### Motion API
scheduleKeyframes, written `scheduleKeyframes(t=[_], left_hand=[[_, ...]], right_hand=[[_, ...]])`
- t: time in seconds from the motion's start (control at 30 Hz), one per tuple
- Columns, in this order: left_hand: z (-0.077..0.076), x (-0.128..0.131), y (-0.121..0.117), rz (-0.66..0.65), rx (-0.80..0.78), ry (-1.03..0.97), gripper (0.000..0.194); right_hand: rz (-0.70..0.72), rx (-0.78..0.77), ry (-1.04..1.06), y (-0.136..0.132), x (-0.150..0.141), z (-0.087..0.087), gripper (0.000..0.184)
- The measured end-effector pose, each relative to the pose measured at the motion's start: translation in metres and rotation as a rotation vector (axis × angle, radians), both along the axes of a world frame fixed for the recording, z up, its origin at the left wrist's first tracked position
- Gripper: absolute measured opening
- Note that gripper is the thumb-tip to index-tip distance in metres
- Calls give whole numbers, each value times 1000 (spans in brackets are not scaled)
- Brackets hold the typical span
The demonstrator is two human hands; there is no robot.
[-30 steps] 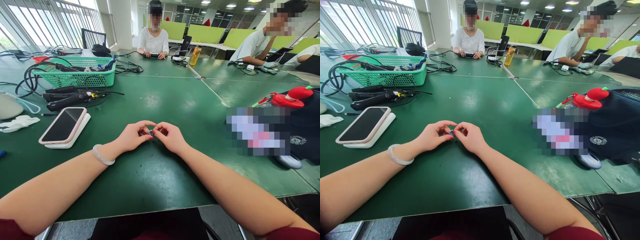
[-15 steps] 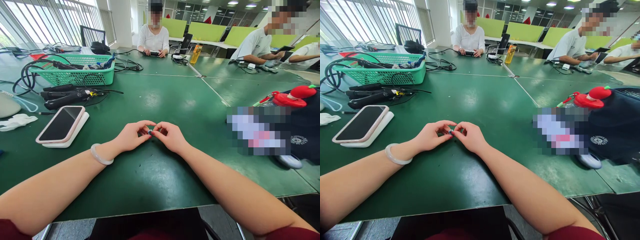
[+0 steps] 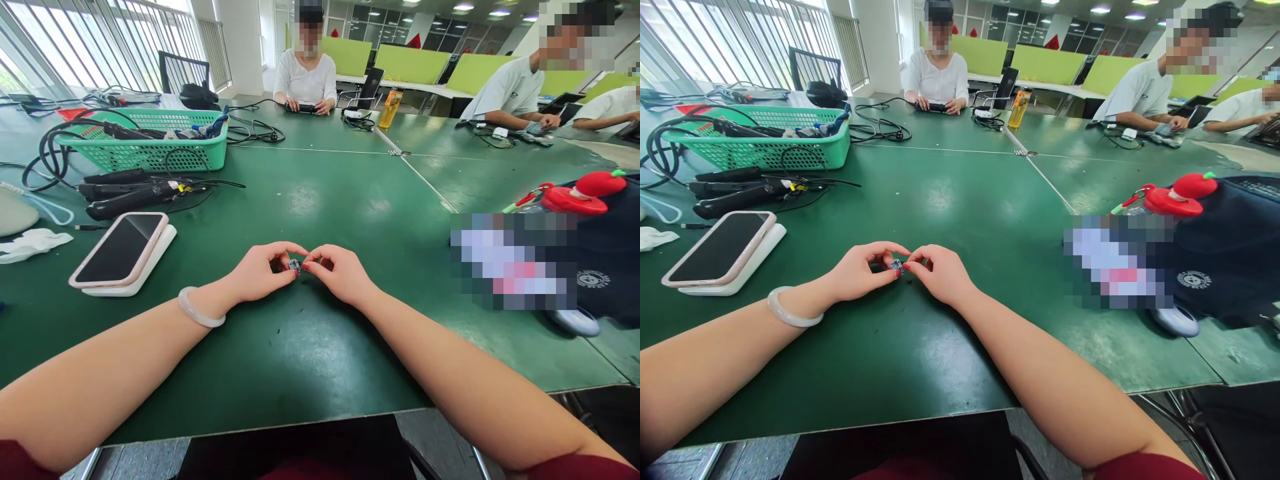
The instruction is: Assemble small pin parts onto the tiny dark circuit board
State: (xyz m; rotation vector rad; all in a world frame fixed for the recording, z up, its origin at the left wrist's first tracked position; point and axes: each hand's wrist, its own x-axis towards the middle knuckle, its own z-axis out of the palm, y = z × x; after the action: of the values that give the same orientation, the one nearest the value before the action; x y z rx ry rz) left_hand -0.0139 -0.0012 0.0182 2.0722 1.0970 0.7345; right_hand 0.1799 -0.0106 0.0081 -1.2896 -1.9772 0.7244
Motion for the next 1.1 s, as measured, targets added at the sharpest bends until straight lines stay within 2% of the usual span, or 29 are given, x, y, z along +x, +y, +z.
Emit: scheduleKeyframes(t=[0.23, 0.37, 0.57, 0.73, 0.9, 0.97, 1.1], left_hand=[[-4, -3, 11, 145, -96, -30, 26], [-3, -3, 11, 108, -109, -2, 26], [-3, -3, 10, 96, -91, 18, 25], [-5, -3, 11, 87, -77, 12, 24], [-6, -3, 10, 95, -53, 25, 28], [-6, -2, 9, 89, -51, 32, 29], [-5, -1, 8, 56, -55, 36, 29]], right_hand=[[-34, -5, -299, 2, 6, -2, 10], [-28, -2, -372, 2, 5, 0, 10], [-26, -8, -357, 3, 8, 2, 9], [-101, 44, -287, 5, 12, 2, 9], [-190, 32, -396, 7, 14, 1, 12], [-179, 42, -418, 5, 13, 1, 12], [-67, 42, -447, 0, 8, 3, 12]])
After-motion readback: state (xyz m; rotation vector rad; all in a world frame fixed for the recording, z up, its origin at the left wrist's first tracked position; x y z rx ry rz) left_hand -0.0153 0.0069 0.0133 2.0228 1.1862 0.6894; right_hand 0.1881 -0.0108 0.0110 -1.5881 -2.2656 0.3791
